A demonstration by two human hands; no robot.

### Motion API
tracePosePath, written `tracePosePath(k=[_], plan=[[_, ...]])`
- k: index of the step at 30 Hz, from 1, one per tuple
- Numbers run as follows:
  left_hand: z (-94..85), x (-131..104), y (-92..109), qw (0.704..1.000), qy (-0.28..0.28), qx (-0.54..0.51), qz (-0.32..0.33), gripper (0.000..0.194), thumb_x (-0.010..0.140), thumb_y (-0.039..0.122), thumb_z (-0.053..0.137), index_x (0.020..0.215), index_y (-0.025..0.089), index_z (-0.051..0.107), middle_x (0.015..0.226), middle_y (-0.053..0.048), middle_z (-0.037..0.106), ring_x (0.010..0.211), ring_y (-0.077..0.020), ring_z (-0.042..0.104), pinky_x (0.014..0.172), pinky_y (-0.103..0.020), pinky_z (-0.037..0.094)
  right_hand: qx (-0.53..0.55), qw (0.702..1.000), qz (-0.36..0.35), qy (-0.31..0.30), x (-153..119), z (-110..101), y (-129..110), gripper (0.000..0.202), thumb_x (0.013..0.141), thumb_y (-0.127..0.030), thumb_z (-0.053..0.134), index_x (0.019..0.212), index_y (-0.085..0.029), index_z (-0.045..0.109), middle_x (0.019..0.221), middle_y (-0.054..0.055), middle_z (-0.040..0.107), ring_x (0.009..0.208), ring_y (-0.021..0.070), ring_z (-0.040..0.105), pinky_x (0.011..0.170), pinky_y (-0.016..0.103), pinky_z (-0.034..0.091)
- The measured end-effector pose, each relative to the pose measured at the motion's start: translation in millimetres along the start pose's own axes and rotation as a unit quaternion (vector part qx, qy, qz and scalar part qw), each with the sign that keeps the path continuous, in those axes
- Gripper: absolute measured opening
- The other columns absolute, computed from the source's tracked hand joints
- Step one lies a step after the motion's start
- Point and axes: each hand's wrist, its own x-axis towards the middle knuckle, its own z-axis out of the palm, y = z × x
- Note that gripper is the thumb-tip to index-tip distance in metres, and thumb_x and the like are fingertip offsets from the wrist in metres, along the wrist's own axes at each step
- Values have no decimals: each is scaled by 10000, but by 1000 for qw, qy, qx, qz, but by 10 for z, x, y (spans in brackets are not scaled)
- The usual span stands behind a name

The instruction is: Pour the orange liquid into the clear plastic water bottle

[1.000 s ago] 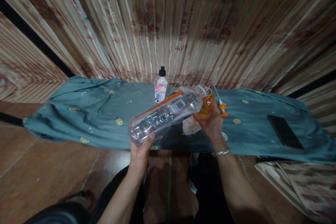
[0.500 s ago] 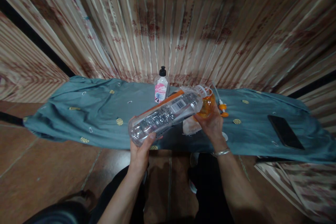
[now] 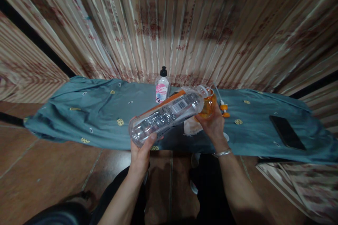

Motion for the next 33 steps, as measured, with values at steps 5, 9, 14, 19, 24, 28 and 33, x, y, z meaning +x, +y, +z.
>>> tracePosePath(k=[5, 9, 14, 19, 24, 28, 33], plan=[[5, 1, 11, 1000, 0, -1, 1, 991, 745, 403, 1111, 1582, 319, 586, 1409, -95, 807, 1142, -283, 846, 831, -381, 765, 7, 1000, -2, 0, 0, -4, -29, 868, 819, -446, 902, 1599, -178, 632, 1475, 214, 817, 1345, 431, 781, 1151, 629, 652], [11, -4, 25, 1000, 1, 13, -4, 989, 746, 436, 1107, 1584, 309, 598, 1480, -128, 777, 1184, -303, 831, 874, -437, 769, 1, 1000, 2, -2, 1, -13, -50, 887, 801, -440, 914, 1599, -179, 627, 1460, 208, 819, 1335, 424, 786, 1142, 606, 658], [28, -5, 38, 1000, -1, 21, -1, 1016, 744, 457, 1107, 1601, 306, 583, 1404, -125, 801, 1163, -302, 826, 888, -460, 768, -7, 1000, 4, -2, 0, -10, -32, 872, 808, -452, 902, 1594, -182, 636, 1407, 190, 840, 1282, 407, 800, 1102, 592, 674], [34, -21, 54, 1000, 1, 21, -3, 1029, 744, 469, 1105, 1612, 310, 575, 1355, -106, 811, 1144, -300, 831, 892, -461, 767, -9, 1000, 0, 1, -1, -6, -31, 896, 806, -441, 902, 1618, -186, 621, 1437, 192, 831, 1300, 408, 793, 1109, 599, 672], [34, -22, 58, 1000, 4, 21, -1, 1007, 739, 447, 1109, 1590, 312, 587, 1439, -117, 785, 1163, -295, 832, 871, -426, 767, -5, 1000, 5, -7, -4, -13, -33, 905, 811, -441, 897, 1630, -189, 607, 1475, 199, 817, 1367, 421, 771, 1151, 617, 653], [27, -12, 48, 1000, 2, 20, -2, 983, 743, 443, 1104, 1573, 319, 593, 1381, -108, 805, 1147, -303, 840, 864, -440, 770, -4, 1000, 7, -9, 6, -20, -32, 921, 809, -434, 899, 1641, -174, 603, 1518, 218, 800, 1387, 429, 771, 1178, 632, 643], [19, -21, 49, 1000, 2, 22, -1, 963, 747, 438, 1100, 1562, 326, 601, 1367, -106, 815, 1147, -323, 849, 866, -456, 769, -12, 1000, 19, -17, 16, -27, -45, 923, 811, -432, 919, 1633, -151, 610, 1502, 235, 801, 1371, 437, 779, 1173, 652, 646]])
